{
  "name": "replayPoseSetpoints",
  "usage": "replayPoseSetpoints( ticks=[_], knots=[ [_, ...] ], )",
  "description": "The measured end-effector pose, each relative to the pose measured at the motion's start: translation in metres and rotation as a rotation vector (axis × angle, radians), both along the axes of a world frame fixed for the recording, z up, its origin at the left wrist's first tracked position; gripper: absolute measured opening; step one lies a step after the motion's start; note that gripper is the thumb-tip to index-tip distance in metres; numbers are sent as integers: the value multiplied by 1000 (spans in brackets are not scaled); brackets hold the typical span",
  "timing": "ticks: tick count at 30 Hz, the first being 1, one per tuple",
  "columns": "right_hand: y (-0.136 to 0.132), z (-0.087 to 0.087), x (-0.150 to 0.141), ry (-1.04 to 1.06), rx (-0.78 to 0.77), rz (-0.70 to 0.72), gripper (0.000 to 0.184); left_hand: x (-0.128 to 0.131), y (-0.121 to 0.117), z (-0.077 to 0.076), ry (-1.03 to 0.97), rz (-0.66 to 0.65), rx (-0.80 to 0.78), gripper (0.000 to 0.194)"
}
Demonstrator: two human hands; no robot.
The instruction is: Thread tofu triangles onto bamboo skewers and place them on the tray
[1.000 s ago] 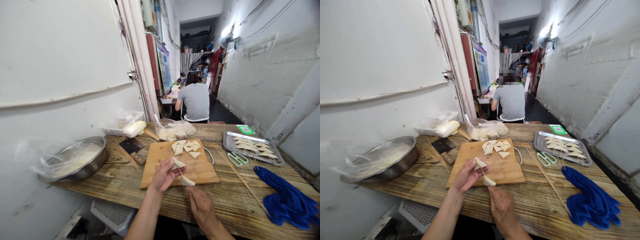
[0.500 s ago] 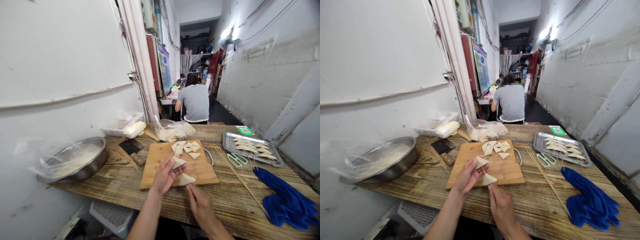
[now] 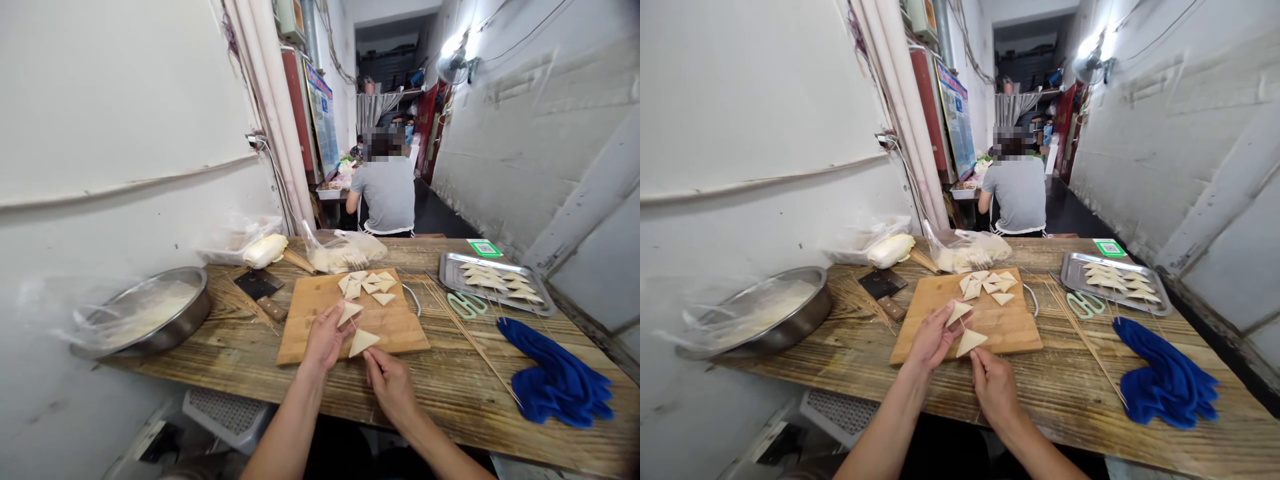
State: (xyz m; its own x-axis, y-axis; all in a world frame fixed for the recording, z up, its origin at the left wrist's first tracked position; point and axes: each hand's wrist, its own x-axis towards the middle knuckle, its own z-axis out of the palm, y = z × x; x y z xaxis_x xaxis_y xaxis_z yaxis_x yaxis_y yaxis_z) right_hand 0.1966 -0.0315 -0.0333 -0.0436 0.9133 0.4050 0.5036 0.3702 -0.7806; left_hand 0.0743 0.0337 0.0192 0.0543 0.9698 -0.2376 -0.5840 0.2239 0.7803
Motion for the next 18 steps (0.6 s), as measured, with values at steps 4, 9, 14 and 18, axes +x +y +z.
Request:
replayPoseSetpoints(
  ticks=[4,9,14,18],
  knots=[
    [4,0,-1,-8,7,-32,35,10,-1,-5,16,26,-26,19],
    [17,-2,4,-2,4,-70,34,24,0,-14,29,-29,25,29],
    [24,-7,26,3,8,-128,35,20,23,-29,119,-93,37,41],
    [21,-13,54,47,-59,-201,35,26,46,-47,691,-64,250,31]
  ],
)
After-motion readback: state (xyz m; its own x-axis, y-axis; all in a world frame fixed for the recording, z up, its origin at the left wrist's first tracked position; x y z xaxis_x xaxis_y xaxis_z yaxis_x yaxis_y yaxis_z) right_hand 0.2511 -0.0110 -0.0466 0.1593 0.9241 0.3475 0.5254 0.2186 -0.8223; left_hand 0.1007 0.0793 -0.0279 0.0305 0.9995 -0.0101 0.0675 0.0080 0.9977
